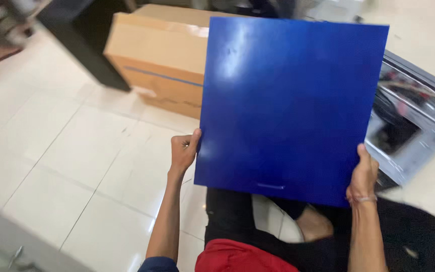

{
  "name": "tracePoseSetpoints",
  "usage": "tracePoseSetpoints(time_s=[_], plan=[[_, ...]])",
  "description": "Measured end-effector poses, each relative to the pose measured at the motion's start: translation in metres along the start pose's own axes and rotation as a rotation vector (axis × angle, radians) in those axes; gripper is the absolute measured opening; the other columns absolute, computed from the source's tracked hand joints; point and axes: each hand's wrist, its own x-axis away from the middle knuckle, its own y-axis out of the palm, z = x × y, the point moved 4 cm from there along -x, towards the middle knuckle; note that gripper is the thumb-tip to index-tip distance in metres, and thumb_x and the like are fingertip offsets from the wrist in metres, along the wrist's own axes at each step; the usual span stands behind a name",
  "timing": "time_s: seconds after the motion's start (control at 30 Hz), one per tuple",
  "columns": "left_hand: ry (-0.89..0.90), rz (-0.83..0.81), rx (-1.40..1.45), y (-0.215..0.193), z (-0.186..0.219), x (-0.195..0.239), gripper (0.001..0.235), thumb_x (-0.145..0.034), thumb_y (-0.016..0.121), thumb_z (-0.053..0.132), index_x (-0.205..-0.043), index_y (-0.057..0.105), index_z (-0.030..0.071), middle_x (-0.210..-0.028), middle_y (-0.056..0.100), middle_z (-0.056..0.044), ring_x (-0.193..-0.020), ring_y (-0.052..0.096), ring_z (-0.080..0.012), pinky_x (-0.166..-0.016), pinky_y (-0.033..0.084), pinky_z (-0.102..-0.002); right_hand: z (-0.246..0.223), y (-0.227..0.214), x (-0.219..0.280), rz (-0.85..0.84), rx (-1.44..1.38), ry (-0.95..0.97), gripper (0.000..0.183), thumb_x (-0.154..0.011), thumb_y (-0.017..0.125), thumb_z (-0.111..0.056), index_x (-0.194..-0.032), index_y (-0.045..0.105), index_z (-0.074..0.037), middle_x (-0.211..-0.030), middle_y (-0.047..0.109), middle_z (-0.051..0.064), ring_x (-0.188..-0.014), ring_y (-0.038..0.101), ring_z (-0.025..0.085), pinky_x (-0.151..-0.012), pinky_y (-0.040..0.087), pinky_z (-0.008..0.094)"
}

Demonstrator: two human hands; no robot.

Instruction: The person sits on the floor and uses a screwdriver to tighten screws on the back of a computer case. They then place a blue side panel onto the case, press it into place, and remove it again. Finally, they arrange internal cables inside the open case.

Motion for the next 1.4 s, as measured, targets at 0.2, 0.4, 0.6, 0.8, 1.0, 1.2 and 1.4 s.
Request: tracePoseSetpoints(time_s=[0.2,0.4,0.6,0.8,1.0,1.2,1.4], plan=[[-0.132,0.323,0.168,-0.086,-0.057,0.059,0.066,-0.11,0.059,0.039,-0.059,0.019,0.024,-0.054,0.022,0.008,-0.054,0.019,-0.0056,-0.054,0.011,-0.032,0.043,0.097,-0.017,-0.251,-0.13,-0.076,0.042,-0.111,0.06,-0.038,-0.14,0.066,-0.009,-0.138,0.068,0.005,-0.125,0.063,0.016,-0.113,0.05,0.033],[-0.229,0.628,0.174,-0.162,-0.073,0.136,0.068,-0.108,0.063,0.038,-0.06,0.018,0.023,-0.056,0.019,0.009,-0.054,0.017,-0.0061,-0.054,0.011,-0.031,0.024,0.197,0.028,-0.504,0.025,-0.047,0.045,-0.116,0.059,-0.043,-0.128,0.074,-0.002,-0.121,0.073,0.007,-0.105,0.065,0.017,-0.092,0.053,0.037],[-0.365,0.838,0.045,-0.23,-0.099,0.209,0.071,-0.105,0.071,0.037,-0.059,0.019,0.025,-0.059,0.019,0.012,-0.057,0.017,-0.0037,-0.055,0.009,-0.031,0.086,0.322,0.053,-0.652,0.096,-0.204,0.033,-0.119,0.064,-0.035,-0.112,0.074,-0.005,-0.116,0.069,0.019,-0.11,0.057,0.028,-0.101,0.042,0.045],[-0.53,0.92,-0.289,-0.293,-0.161,0.282,0.081,-0.105,0.074,0.043,-0.039,0.039,0.014,-0.033,0.028,0.0,-0.036,0.03,-0.0113,-0.045,0.023,-0.029,0.097,0.43,0.16,-1.036,0.112,-0.02,0.057,-0.114,0.063,-0.045,-0.138,0.067,0.007,-0.142,0.06,0.028,-0.137,0.049,0.036,-0.118,0.033,0.058],[-0.696,1.062,-0.337,-0.301,-0.217,0.343,0.073,-0.105,0.077,0.044,-0.044,0.044,0.019,-0.038,0.033,0.007,-0.042,0.032,-0.0095,-0.047,0.024,-0.03,0.113,0.49,0.239,-1.17,0.446,-0.087,0.06,-0.11,0.063,-0.048,-0.137,0.074,0.004,-0.137,0.068,0.034,-0.133,0.058,0.054,-0.107,0.044,0.058],[-0.864,1.097,-0.349,-0.272,-0.252,0.375,0.076,-0.102,0.077,0.05,-0.04,0.045,0.02,-0.035,0.038,0.004,-0.04,0.036,-0.0083,-0.045,0.022,-0.029,0.24,0.552,0.221,-1.242,0.742,-0.296,0.047,-0.104,0.065,-0.062,-0.114,0.086,-0.021,-0.115,0.08,0.016,-0.117,0.07,0.046,-0.092,0.054,0.05],[-1.035,1.014,-0.383,-0.247,-0.266,0.386,0.074,-0.105,0.069,0.059,-0.045,0.05,0.02,-0.038,0.04,0.002,-0.043,0.04,-0.0122,-0.047,0.025,-0.034,0.263,0.558,0.222,-1.292,0.798,-0.379,0.043,-0.098,0.066,-0.053,-0.104,0.084,-0.014,-0.098,0.079,0.021,-0.104,0.073,0.047,-0.083,0.053,0.055]])
